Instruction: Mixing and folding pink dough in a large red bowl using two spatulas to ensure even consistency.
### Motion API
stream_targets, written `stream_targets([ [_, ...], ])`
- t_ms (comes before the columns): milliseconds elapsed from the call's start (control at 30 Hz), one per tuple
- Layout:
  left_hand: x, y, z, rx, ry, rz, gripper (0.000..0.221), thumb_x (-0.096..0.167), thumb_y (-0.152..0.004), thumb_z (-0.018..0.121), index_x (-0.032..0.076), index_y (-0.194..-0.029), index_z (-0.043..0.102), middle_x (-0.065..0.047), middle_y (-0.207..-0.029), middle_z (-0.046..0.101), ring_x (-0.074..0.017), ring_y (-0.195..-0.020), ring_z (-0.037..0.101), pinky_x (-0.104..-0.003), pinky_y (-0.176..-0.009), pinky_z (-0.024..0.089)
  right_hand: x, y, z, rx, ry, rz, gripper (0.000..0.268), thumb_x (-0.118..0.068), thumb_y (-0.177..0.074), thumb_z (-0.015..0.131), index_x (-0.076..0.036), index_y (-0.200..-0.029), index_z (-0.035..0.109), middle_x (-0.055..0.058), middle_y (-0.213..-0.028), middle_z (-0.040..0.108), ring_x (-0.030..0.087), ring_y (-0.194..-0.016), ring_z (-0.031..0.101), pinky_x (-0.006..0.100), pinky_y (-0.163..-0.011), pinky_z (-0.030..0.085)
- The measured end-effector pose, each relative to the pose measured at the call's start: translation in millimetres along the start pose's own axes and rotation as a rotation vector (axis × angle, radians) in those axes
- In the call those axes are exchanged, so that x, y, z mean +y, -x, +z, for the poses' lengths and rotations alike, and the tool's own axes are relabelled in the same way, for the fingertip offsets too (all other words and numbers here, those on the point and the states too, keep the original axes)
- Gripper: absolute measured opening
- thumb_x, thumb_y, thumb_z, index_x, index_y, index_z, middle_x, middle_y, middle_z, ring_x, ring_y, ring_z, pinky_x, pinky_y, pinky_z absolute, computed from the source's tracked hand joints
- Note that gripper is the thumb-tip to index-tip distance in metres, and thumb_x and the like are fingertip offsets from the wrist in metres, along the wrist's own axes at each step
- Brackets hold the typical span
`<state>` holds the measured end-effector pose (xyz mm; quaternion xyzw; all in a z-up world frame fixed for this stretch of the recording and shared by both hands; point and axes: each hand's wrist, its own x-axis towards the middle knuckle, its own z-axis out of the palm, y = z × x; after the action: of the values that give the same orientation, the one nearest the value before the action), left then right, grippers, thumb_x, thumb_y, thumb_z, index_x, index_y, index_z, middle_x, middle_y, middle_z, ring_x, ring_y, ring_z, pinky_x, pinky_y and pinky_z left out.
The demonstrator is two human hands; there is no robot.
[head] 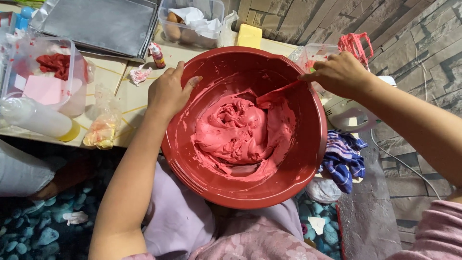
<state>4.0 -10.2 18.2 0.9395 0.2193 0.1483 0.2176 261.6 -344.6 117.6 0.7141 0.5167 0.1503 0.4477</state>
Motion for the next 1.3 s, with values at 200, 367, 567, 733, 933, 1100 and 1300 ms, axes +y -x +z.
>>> stream_targets([
  [200,3.9,0.4,-3.4,0.014,-0.013,-0.006,0.062,0.053,-0.11,0.054,0.003,-0.146,0.058,-0.024,-0.12,0.071,-0.037,-0.108,0.072,-0.047,-0.083,0.061,-11.4,31.0,-7.4,-0.045,-0.051,0.011,0.052,-0.016,-0.095,0.054,-0.063,-0.118,0.061,-0.015,-0.093,0.072,0.015,-0.074,0.073,0.034,-0.062,0.056],
  [367,1.6,0.8,-1.6,0.01,-0.034,0.018,0.062,0.051,-0.111,0.054,0.001,-0.146,0.058,-0.025,-0.118,0.071,-0.0379,-0.108,0.072,-0.048,-0.083,0.061,4.8,35.0,-54.3,0.02,-0.005,0.022,0.048,-0.02,-0.096,0.056,-0.061,-0.123,0.058,-0.015,-0.097,0.073,0.014,-0.085,0.075,0.032,-0.069,0.058],
  [567,4.5,0.9,-5.7,0.028,-0.036,0.042,0.057,0.044,-0.109,0.061,0.0,-0.146,0.059,-0.025,-0.115,0.072,-0.0377,-0.104,0.074,-0.048,-0.08,0.061,0.2,28.2,-44.3,0.099,0.024,0.08,0.04,-0.021,-0.095,0.058,-0.052,-0.12,0.066,-0.01,-0.096,0.073,0.019,-0.081,0.075,0.034,-0.067,0.055],
  [733,-0.6,-1.1,-1.5,0.013,-0.035,0.04,0.054,0.037,-0.109,0.064,-0.001,-0.147,0.058,-0.025,-0.114,0.072,-0.0378,-0.104,0.073,-0.049,-0.079,0.061,-17.6,40.8,-5.1,0.01,-0.057,0.088,0.035,-0.025,-0.095,0.053,-0.052,-0.113,0.067,-0.011,-0.093,0.073,0.02,-0.078,0.075,0.036,-0.065,0.055],
  [933,-2.7,-1.1,1.9,0.045,0.051,0.023,0.048,0.021,-0.105,0.071,-0.004,-0.144,0.059,-0.026,-0.111,0.072,-0.0391,-0.1,0.074,-0.048,-0.079,0.061,-44.9,71.3,-2.7,-0.188,-0.152,0.116,0.035,-0.019,-0.094,0.055,-0.044,-0.109,0.072,-0.009,-0.088,0.074,0.022,-0.074,0.076,0.04,-0.052,0.054],
  [1100,-8.2,-0.9,5.5,0.079,0.066,0.059,0.046,0.015,-0.104,0.073,-0.005,-0.144,0.06,-0.028,-0.109,0.072,-0.041,-0.1,0.073,-0.05,-0.077,0.061,-71.7,96.5,5.2,-0.317,-0.222,0.141,0.044,-0.012,-0.092,0.06,-0.041,-0.123,0.071,-0.003,-0.083,0.075,0.027,-0.071,0.076,0.046,-0.044,0.052],
  [1300,-41.0,-16.2,40.8,0.129,0.0,0.116,0.051,0.024,-0.101,0.076,0.008,-0.147,0.058,-0.019,-0.105,0.07,-0.0421,-0.086,0.065,-0.055,-0.059,0.051,-95.3,109.0,-20.2,-0.499,-0.33,-0.098,0.069,-0.005,-0.095,0.043,-0.032,-0.158,0.038,0.0,-0.086,0.078,0.022,-0.066,0.076,0.037,-0.04,0.048],
])
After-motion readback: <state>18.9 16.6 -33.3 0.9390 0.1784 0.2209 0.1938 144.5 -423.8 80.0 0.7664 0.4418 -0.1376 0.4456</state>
